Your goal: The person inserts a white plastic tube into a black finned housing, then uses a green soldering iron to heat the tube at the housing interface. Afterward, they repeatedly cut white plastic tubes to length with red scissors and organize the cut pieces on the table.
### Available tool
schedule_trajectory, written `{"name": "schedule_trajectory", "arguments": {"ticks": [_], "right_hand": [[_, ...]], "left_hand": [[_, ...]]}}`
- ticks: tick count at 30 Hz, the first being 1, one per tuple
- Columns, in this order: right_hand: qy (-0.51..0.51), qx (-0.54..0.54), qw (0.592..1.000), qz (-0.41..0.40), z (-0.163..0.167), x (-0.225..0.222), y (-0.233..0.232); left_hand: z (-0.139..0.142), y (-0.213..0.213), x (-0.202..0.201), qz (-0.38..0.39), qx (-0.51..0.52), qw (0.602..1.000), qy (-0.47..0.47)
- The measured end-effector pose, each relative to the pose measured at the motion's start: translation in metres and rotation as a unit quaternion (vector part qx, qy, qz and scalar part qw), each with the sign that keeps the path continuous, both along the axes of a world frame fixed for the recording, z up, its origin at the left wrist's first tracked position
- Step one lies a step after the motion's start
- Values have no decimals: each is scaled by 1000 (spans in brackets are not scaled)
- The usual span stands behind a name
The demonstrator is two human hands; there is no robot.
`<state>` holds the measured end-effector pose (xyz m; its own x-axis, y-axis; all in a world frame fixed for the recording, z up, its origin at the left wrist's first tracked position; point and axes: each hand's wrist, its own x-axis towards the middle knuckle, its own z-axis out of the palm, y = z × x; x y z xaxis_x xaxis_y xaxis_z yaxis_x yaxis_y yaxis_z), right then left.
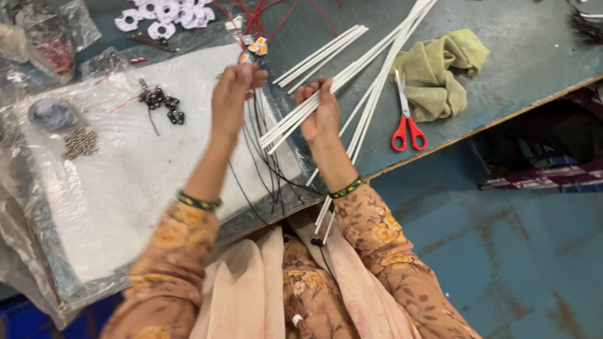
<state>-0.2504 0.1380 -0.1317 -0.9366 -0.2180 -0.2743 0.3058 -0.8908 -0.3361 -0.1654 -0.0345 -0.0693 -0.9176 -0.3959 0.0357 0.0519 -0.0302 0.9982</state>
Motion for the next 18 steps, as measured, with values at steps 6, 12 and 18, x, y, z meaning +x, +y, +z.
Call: {"name": "schedule_trajectory", "arguments": {"ticks": [6,12,18], "right_hand": [[17,-4,1000,9,4,15,-3],[38,8,999,17,7,26,-7],[90,22,996,-8,9,32,-10]], "left_hand": [[11,16,-117,-253,-286,918,-112],[8,98,-179,-363,-336,830,-258],[12,117,-172,-390,-247,813,-355]]}}
